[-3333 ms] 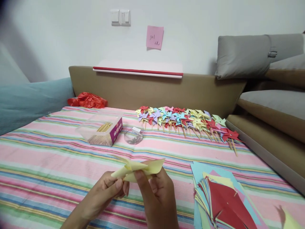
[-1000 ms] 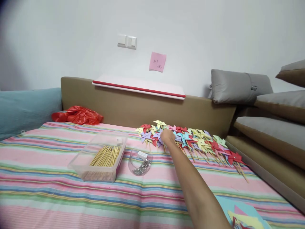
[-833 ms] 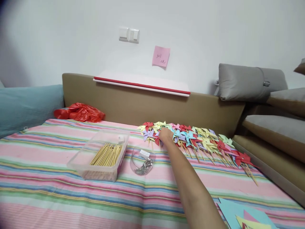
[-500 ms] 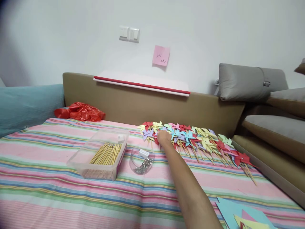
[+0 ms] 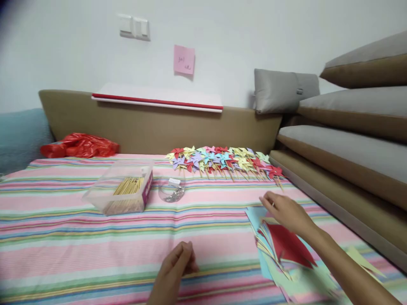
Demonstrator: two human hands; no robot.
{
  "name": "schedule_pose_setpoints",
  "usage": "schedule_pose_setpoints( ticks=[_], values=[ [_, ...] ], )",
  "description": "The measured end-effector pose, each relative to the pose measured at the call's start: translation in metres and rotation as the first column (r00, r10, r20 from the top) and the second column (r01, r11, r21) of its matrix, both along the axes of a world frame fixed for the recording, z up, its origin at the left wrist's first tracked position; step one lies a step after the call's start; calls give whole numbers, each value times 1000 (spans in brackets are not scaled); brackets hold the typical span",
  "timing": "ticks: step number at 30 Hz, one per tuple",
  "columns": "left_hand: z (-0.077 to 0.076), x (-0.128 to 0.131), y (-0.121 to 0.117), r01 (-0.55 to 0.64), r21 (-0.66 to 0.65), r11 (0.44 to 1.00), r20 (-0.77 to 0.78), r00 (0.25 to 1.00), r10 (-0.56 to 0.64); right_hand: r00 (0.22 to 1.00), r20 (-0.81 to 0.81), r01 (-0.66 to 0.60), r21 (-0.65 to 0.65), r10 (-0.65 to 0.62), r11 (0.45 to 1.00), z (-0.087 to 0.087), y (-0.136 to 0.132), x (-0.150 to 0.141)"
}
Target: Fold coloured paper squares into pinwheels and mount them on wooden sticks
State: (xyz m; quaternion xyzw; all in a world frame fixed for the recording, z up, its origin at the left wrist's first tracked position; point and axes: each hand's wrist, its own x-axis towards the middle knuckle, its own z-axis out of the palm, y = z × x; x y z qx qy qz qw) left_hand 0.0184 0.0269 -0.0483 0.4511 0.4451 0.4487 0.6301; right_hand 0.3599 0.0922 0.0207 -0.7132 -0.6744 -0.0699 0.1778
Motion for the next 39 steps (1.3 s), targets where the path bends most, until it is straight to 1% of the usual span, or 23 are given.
schedule_pose_setpoints(
  ticks=[2, 3, 5, 7, 10, 12, 17, 21, 26, 29, 32, 35, 39],
  values=[
    [-1, -1, -3, 37, 62, 997, -126, 992, -29, 993, -74, -100, -130, 91, 986, -17, -48, 21],
    [-3, -1, -6, 55, 86, 995, -194, 980, -37, 985, -121, -145, -170, 125, 975, -25, -66, 27],
    [-6, 0, -12, 128, 132, 983, -313, 946, -82, 972, -197, -170, -207, 129, 963, -39, -92, 32],
    [-10, 1, -21, 251, 168, 953, -423, 892, -160, 956, -258, -199, -216, 140, 956, -49, -103, 34],
    [-12, -3, -34, 429, 245, 869, -575, 786, -226, 933, -318, -240, -203, 168, 949, -57, -107, 37],
    [-10, -9, -40, 491, 283, 824, -626, 745, -229, 931, -320, -247, -207, 173, 947, -58, -107, 40],
    [-4, -23, -44, 548, 263, 794, -656, 705, -269, 933, -305, -266, -227, 191, 937, -54, -106, 47],
    [0, -20, -44, 550, 273, 789, -664, 702, -260, 937, -288, -268, -230, 198, 936, -50, -104, 52],
    [0, -9, -43, 513, 304, 803, -688, 701, -187, 938, -286, -251, -166, 197, 954, -50, -103, 55],
    [-2, -5, -42, 506, 321, 801, -698, 697, -161, 946, -285, -197, -125, 155, 972, -54, -102, 56],
    [-4, -3, -40, 504, 322, 802, -721, 679, -137, 957, -280, -95, -64, 73, 993, -55, -101, 60],
    [-8, -1, -40, 497, 320, 806, -734, 668, -120, 958, -288, 6, 8, -4, 1000, -45, -100, 66],
    [-9, 1, -40, 478, 317, 819, -728, 676, -113, 934, -352, 115, 123, -65, 986, -15, -101, 70]
  ],
)
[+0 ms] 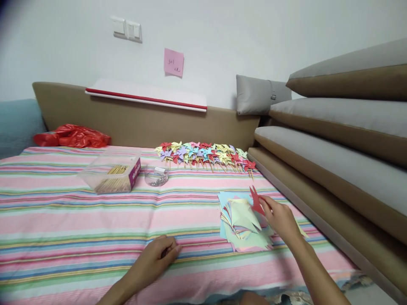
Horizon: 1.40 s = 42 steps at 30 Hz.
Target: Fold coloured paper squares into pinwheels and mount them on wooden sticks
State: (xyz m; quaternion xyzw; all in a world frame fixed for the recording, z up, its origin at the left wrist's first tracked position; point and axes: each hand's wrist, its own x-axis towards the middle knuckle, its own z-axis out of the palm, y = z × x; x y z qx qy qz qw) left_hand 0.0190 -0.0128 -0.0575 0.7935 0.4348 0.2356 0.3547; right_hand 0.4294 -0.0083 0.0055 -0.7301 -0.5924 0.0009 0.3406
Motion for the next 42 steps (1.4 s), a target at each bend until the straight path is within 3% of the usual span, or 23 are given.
schedule_pose_setpoints(
  ticks=[3, 5, 7, 9, 11, 12, 14, 16, 18, 19, 23, 28, 31, 37, 42],
  values=[
    [2, -2, 1, 6, -34, 999, 25, 1000, -5, 990, -129, 69, 104, -56, 992, 24, 5, -14],
    [4, -4, 5, 28, -97, 995, 56, 998, -23, 965, -260, 78, 164, -33, 983, 35, 16, -39],
    [6, -5, 11, 49, -177, 983, 131, 991, -26, 905, -420, 22, 210, 70, 977, 38, 33, -78],
    [8, -7, 20, 20, -252, 968, 275, 960, 52, 788, -578, -100, 223, 214, 970, 32, 51, -129],
    [13, -9, 30, -85, -371, 925, 452, 853, 260, 637, -700, -253, 205, 322, 945, 21, 64, -183],
    [17, -10, 35, -136, -465, 875, 524, 754, 396, 566, -746, -321, 194, 351, 927, 14, 67, -208],
    [29, -15, 42, -125, -624, 771, 609, 541, 580, 438, -816, -440, 171, 377, 882, 1, 67, -248],
    [40, -21, 45, -57, -636, 769, 682, 424, 596, 243, -906, -572, 154, 346, 806, -11, 63, -271],
    [48, -27, 46, -40, -609, 792, 705, 432, 563, 123, -951, -661, 134, 283, 738, -19, 60, -280],
    [49, -29, 46, -59, -603, 795, 692, 458, 559, 115, -957, -683, 120, 268, 720, -21, 59, -280],
    [37, -29, 45, -175, -619, 766, 593, 535, 602, 245, -915, -684, 71, 321, 726, -24, 58, -273],
    [26, -24, 45, -261, -604, 753, 645, 394, 655, 150, -940, -717, 111, 307, 689, -24, 56, -264],
    [32, -24, 41, -264, -614, 744, 665, 336, 667, 187, -945, -672, 77, 269, 736, -28, 54, -259],
    [41, -21, 32, -211, -567, 796, 689, 408, 599, 207, -934, -569, 127, 291, 812, -32, 53, -256],
    [35, -18, 32, -246, -545, 802, 682, 426, 594, 218, -919, -581, 148, 328, 800, -33, 52, -261]
  ],
)
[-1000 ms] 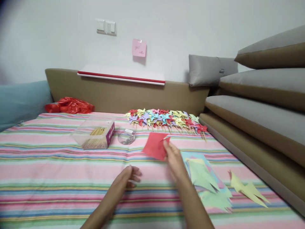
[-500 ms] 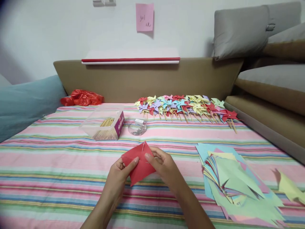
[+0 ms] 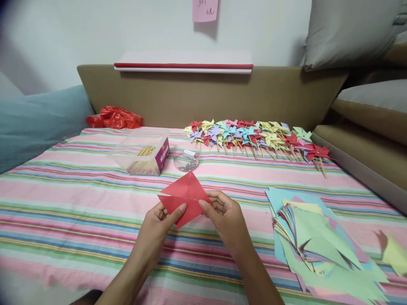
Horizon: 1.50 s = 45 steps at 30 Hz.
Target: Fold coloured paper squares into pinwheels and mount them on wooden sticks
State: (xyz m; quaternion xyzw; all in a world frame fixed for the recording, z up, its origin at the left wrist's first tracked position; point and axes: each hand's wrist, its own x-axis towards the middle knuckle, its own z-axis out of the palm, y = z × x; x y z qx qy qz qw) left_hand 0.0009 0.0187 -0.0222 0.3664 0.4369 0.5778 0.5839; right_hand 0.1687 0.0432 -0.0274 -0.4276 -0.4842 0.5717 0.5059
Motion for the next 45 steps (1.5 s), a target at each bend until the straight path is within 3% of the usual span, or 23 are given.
schedule_pose_setpoints(
  ticks=[4, 8, 12, 17, 29, 38, 45],
  values=[
    [-1, 0, 0, -42, 24, 999, 13, 999, 42, 998, 60, -12, 87, 7, 996, 0, -5, 1],
    [-2, -1, 1, -80, 16, 997, 55, 995, 79, 947, 283, -214, 218, 148, 952, 0, -12, 2],
    [-5, -2, 2, -72, 7, 997, 103, 992, 71, 871, 492, -224, 380, 9, 898, -2, -13, -1],
    [-6, -1, 0, -48, 29, 998, 81, 996, 45, 881, 464, -153, 473, -98, 868, -7, -12, -7],
    [-3, 2, -2, 18, 24, 1000, 130, 991, -21, 929, 358, -64, 409, -95, 910, -5, -9, -11],
    [0, 4, -6, 72, 27, 997, -65, 995, -70, 977, 152, 114, 212, -148, 971, -6, -10, -16],
    [2, 5, -7, 40, 30, 999, -137, 990, -35, 982, 126, 111, 227, -143, 967, -5, -12, -19]
  ],
)
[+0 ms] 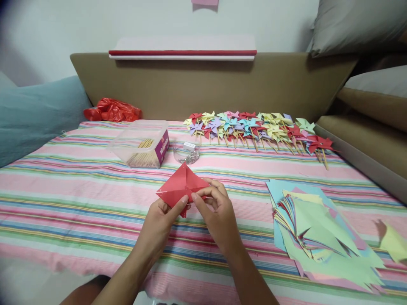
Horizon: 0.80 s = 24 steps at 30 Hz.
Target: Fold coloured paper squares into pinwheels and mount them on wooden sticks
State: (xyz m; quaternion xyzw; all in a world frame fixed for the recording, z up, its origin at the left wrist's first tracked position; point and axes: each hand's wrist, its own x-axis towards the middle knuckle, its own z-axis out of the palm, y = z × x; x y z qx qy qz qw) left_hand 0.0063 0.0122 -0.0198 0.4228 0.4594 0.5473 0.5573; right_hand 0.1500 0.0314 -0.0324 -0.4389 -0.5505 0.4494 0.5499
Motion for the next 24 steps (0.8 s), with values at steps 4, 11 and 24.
schedule_pose_setpoints(
  ticks=[4, 11, 24],
  values=[
    [0, 1, 0, -14, 10, 1000, -17, 1000, 15, 1000, -22, -11, 9, 11, 1000, -1, 0, -1],
    [2, 2, -1, -59, 31, 998, -90, 994, 61, 1000, -18, -13, -2, 13, 1000, -2, 0, -3],
    [10, -6, -3, 72, 15, 997, -60, 996, -71, 931, -265, -320, -271, 249, 908, 20, 2, 24]
  ],
)
